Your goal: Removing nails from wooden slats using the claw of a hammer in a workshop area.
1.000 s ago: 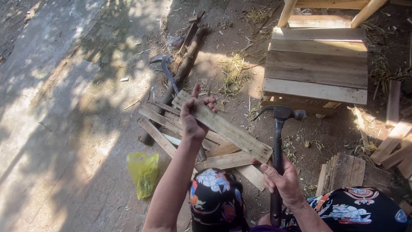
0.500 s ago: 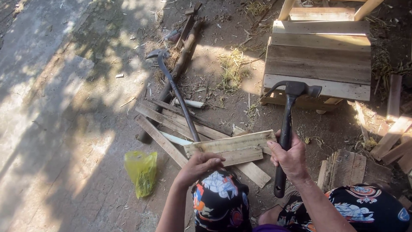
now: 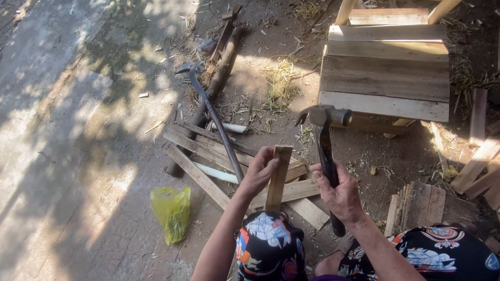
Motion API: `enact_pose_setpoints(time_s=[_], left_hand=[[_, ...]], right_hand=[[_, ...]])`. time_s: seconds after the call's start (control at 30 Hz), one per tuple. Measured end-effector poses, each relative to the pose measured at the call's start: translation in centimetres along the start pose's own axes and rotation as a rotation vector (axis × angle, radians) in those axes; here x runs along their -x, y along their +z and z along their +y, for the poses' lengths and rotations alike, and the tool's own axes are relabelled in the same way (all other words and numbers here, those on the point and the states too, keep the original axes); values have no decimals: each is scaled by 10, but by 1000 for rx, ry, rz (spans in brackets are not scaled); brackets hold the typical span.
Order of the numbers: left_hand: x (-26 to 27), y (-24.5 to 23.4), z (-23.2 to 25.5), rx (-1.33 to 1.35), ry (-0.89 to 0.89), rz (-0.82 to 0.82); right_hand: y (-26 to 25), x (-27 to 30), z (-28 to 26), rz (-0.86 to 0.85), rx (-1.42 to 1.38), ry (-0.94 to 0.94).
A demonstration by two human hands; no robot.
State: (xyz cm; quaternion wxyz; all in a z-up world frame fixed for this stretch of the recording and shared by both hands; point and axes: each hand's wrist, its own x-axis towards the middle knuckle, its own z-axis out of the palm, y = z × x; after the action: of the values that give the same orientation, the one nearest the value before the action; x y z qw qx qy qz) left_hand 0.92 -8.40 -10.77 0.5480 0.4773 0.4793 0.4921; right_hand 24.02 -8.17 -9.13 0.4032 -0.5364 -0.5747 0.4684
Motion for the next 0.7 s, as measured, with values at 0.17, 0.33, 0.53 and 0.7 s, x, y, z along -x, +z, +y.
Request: enact_pose_setpoints(time_s=[0.17,0.33,0.53,0.7], left_hand=[[-9,-1,-21,-99,-22,161],[-21,13,-3,-60,-76,53],[-24,10,7,-80,-78,73],[-22,-5,4,-3,-107,154]], right_hand=[[-16,33,24,-196,84,-138],[-7,33,40,-200,268,-169],[3,23,33,-203,398,-267],[3,29,54,-287,415,-129]])
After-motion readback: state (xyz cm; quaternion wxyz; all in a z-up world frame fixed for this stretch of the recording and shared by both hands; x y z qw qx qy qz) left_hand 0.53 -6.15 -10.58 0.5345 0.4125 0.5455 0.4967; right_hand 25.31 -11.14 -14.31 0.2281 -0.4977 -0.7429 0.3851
